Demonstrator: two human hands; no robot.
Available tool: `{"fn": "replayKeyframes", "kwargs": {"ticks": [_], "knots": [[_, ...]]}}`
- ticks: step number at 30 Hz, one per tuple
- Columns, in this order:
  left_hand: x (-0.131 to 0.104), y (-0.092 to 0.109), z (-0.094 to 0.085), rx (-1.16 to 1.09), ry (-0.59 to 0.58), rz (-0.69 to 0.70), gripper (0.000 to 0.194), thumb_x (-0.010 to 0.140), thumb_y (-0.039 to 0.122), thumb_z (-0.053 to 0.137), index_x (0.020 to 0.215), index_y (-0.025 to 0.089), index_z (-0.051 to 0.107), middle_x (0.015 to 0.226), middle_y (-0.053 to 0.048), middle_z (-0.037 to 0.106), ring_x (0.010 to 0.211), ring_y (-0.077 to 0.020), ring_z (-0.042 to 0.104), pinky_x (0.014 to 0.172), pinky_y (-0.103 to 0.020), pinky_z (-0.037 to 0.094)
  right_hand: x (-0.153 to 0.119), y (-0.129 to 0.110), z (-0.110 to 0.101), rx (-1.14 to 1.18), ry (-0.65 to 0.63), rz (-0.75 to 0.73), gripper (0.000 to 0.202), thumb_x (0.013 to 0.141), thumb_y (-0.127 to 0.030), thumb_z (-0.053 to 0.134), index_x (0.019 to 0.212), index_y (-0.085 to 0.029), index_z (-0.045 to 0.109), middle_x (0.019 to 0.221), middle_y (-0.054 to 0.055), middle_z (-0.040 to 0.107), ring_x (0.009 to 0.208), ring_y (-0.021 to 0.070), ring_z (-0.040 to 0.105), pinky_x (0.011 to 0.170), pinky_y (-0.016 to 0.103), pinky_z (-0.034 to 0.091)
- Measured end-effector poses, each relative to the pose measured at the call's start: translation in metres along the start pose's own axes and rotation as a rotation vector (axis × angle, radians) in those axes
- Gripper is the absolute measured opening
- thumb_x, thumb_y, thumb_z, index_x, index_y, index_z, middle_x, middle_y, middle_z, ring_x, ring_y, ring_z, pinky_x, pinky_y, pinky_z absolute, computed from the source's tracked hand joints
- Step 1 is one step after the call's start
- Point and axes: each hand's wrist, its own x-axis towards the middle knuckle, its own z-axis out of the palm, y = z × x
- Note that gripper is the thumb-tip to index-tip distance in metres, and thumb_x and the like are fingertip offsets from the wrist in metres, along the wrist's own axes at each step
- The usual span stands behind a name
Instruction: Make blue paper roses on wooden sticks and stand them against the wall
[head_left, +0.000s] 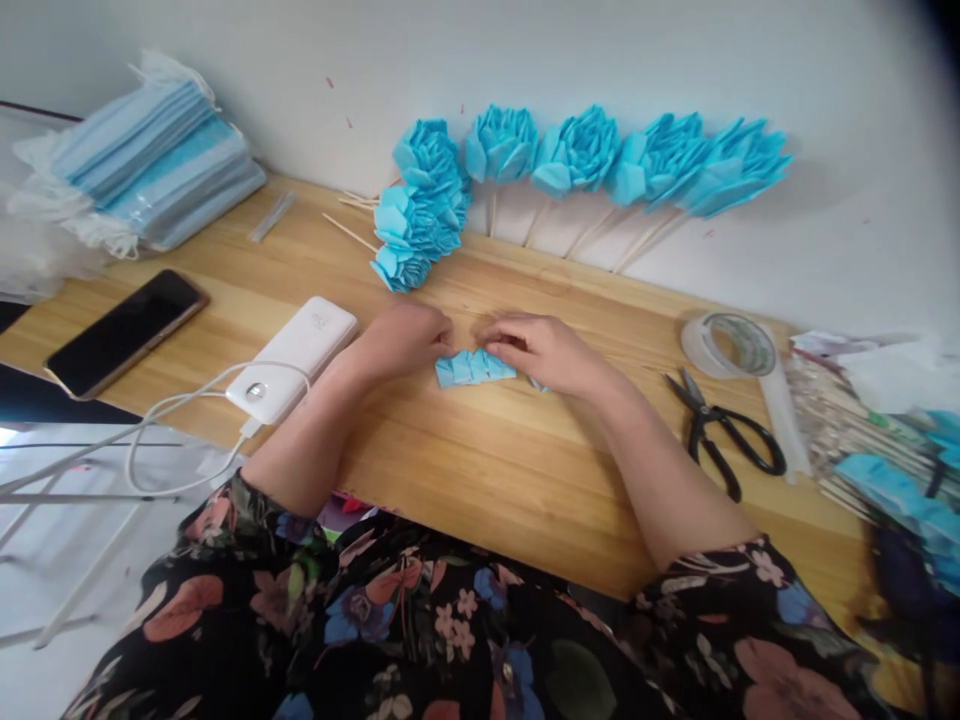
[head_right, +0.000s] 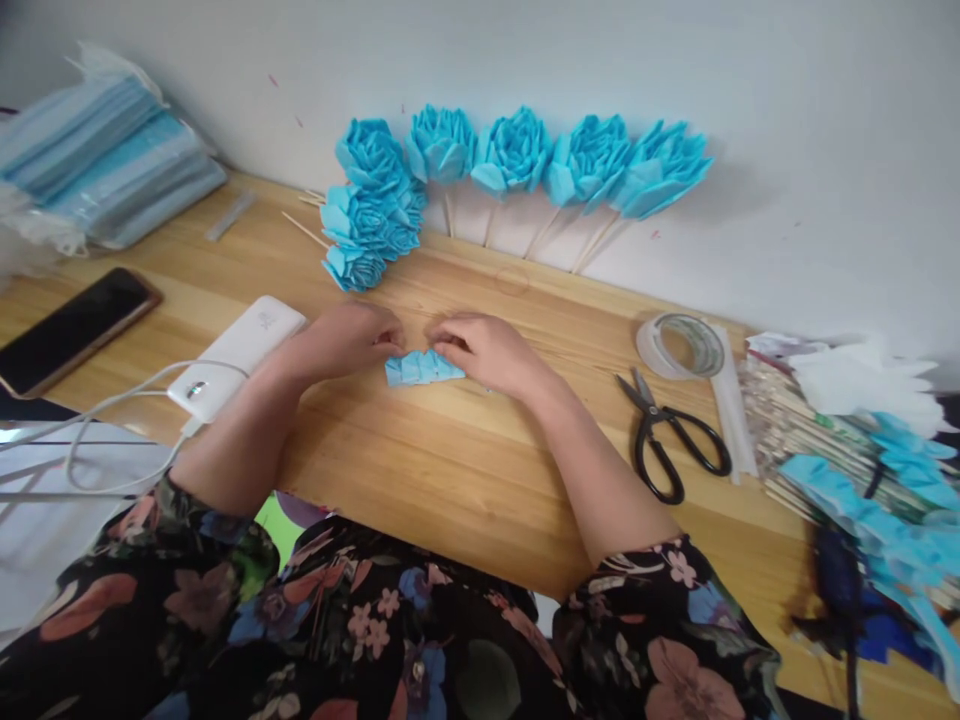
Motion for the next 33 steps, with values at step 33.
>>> {"fn": "replayKeyframes", "kwargs": {"ticks": [33], "knots": [[0.009, 0.025, 0.011, -1.181, 0.432, -0.079, 0.029, 0.079, 0.044, 0.066, 0.07, 0.017, 0.058, 0.068, 0.001, 0.059, 0.064, -0.0112, 0.052, 0.068, -0.026, 0.042, 0.0, -0.015, 0.005, 0.47, 0.552, 0.209, 0.016, 0.082, -0.038, 0.067, 0.087, -0.023, 0.062, 0.075, 0.0, 0.068, 0.067, 0.0155, 0.062, 0.065, 0.031, 0.051]]}}
